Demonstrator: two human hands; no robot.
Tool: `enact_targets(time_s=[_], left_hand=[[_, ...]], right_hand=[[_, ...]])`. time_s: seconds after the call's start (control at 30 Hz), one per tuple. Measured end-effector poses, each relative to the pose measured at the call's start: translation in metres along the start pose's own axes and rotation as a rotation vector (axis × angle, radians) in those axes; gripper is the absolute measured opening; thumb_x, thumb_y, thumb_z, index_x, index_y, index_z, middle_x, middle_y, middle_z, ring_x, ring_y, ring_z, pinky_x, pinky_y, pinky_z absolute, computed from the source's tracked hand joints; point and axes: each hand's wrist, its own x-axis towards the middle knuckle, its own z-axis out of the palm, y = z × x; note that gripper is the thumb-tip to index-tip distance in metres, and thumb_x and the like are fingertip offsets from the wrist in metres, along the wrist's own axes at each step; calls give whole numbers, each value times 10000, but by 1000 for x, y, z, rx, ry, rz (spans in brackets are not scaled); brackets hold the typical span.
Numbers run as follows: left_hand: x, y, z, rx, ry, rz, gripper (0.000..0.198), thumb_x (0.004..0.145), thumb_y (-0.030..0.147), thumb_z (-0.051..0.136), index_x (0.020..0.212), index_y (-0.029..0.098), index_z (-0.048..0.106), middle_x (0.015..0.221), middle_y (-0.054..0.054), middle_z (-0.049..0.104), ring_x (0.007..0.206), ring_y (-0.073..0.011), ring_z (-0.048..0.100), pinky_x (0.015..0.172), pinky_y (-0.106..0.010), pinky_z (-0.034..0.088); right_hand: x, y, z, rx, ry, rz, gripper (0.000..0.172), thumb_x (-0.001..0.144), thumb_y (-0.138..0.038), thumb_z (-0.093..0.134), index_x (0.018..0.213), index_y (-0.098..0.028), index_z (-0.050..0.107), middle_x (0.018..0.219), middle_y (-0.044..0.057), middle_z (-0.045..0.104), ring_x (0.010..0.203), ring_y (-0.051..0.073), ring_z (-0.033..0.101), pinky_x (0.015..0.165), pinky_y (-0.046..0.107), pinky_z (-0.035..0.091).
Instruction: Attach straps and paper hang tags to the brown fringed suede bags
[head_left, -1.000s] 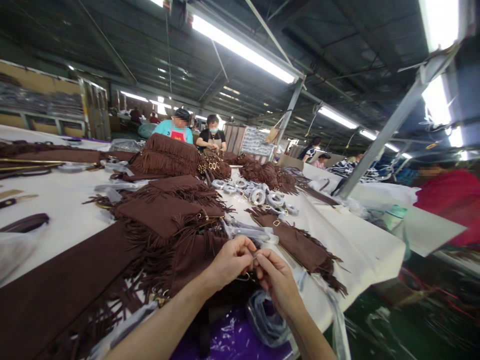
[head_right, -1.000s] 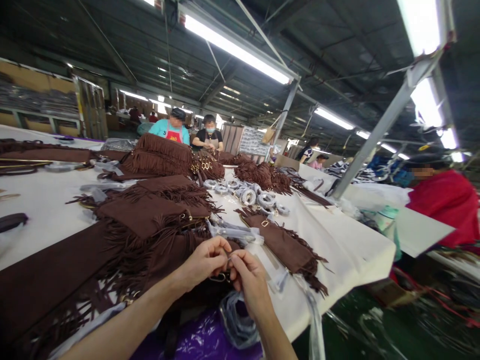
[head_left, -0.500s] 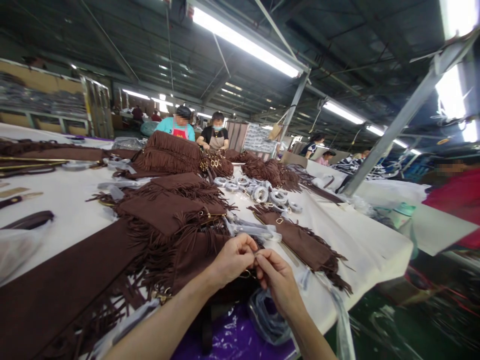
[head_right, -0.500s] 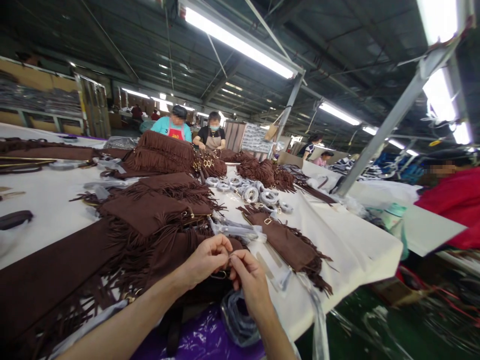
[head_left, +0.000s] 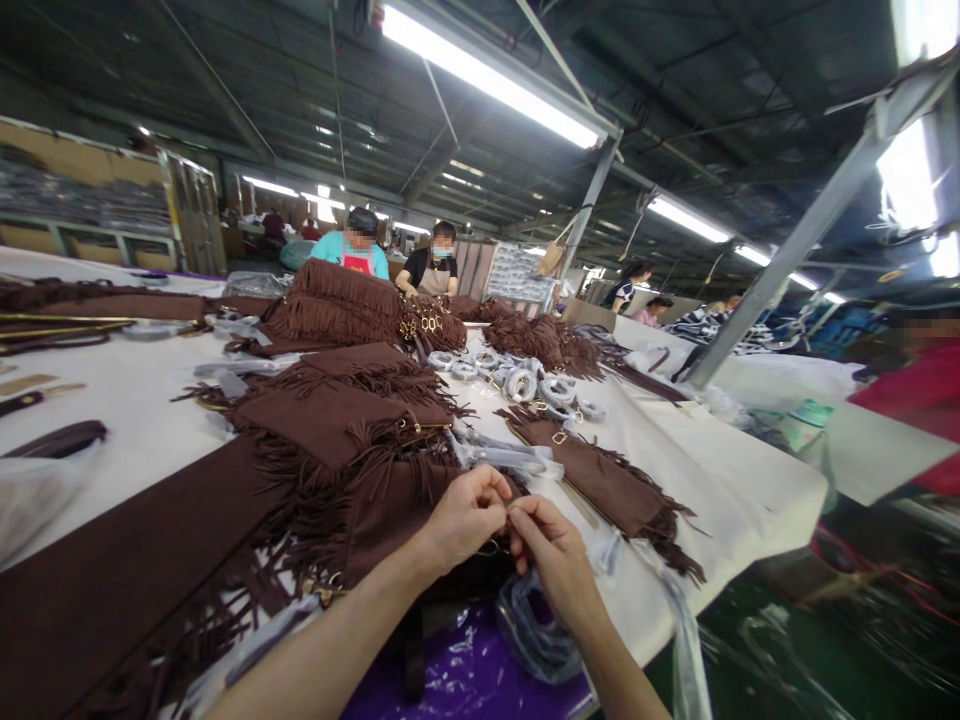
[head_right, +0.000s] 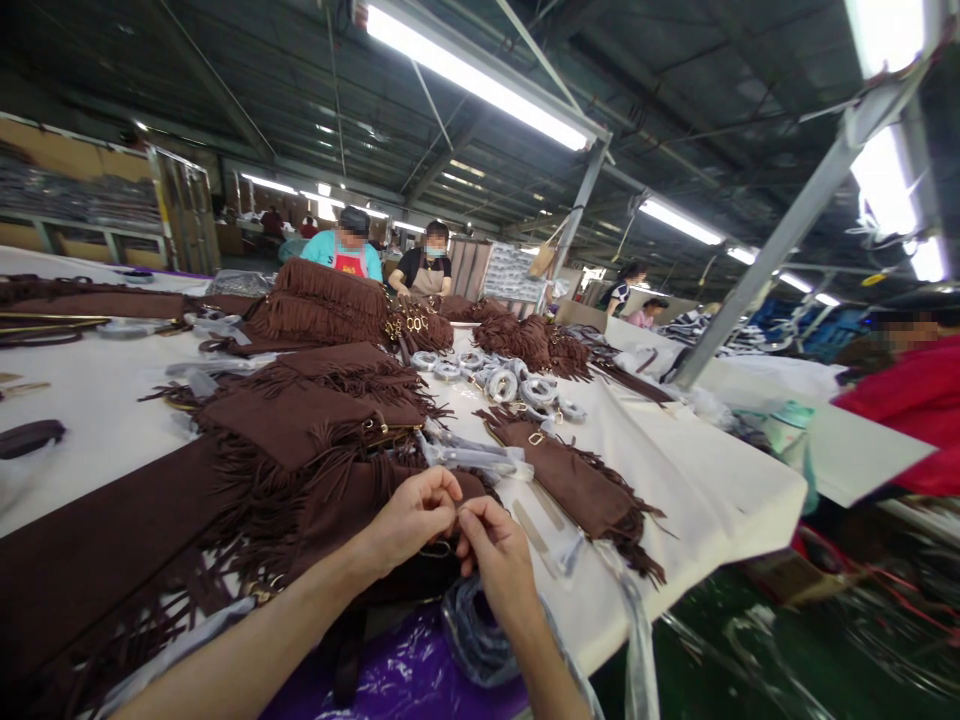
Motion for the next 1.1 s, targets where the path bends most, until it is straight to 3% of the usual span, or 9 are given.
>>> enact_targets(time_s=[0.23, 0.53, 0.6, 0.67, 0.77, 0.87, 0.93, 1.0, 1.1], left_hand=[[1, -10, 0, 30, 7, 4, 191, 598, 140, 492, 785, 178, 501, 505, 86, 485, 428, -62, 382, 426, -167, 269], [1, -15, -2, 131, -26, 39, 157, 649, 136, 510, 800, 178, 514, 534, 88, 453, 455, -71, 401, 450, -178, 284], [2, -14, -2, 147, -44, 66, 103, 707, 168, 518, 809, 179, 510, 584, 67, 488, 503, -84, 445, 478, -185, 316], [3, -10, -1, 196, -53, 104, 67, 745, 180, 507, 812, 179, 512, 648, 41, 529, 567, -101, 486, 524, -199, 357], [-1, 3, -5, 389, -56, 167, 76, 760, 158, 501, 827, 176, 531, 722, 17, 555, 646, -122, 509, 600, -223, 395], [-17, 17, -18, 745, -234, 211, 226, 716, 201, 636, 925, 177, 552, 847, -17, 586, 760, -176, 546, 687, -271, 438], [-33, 22, -30, 1080, -336, 224, 372, 643, 183, 723, 978, 173, 561, 966, -65, 591, 864, -240, 561, 755, -327, 459], [-47, 23, -42, 1341, -307, 200, 282, 694, 125, 672, 956, 167, 577, 1018, -102, 587, 908, -271, 569, 782, -357, 465], [-56, 26, -55, 1410, -167, 138, 123, 845, 96, 501, 868, 169, 598, 947, -97, 613, 866, -247, 598, 779, -343, 469]], right_hand=[[-4, -1, 2, -149, 7, -61, 329, 881, -497, 595, 736, -202, 575, 531, -53, 529, 464, 128, 526, 460, 209, 456], [-1, -4, -1, -369, -28, -167, 227, 928, -336, 496, 745, -225, 573, 529, -43, 536, 494, 159, 543, 522, 255, 434], [-4, -15, -8, -419, -20, -202, 195, 925, -323, 502, 799, -226, 615, 634, -4, 600, 592, 187, 584, 575, 281, 463], [-16, -27, -17, -543, -5, -284, 158, 921, -312, 512, 911, -229, 646, 864, 57, 658, 807, 235, 623, 720, 331, 500], [-51, -30, -32, -912, -59, -399, 159, 862, -324, 613, 997, -245, 647, 1180, 111, 607, 1101, 317, 557, 934, 447, 464], [-84, -8, -45, -1200, -175, -416, 271, 750, -223, 703, 1011, -228, 631, 1420, 140, 450, 1289, 390, 415, 1011, 526, 429], [-96, 10, -53, -1271, -194, -451, 261, 761, -143, 656, 1010, -208, 611, 1515, 141, 324, 1365, 393, 321, 1039, 525, 422], [-100, 21, -58, -1275, -188, -484, 189, 810, -138, 613, 985, -210, 602, 1523, 134, 301, 1370, 374, 325, 1040, 505, 436], [-100, 14, -57, -1222, -181, -506, 101, 859, -230, 619, 958, -237, 601, 1427, 125, 402, 1285, 342, 440, 993, 472, 486]])
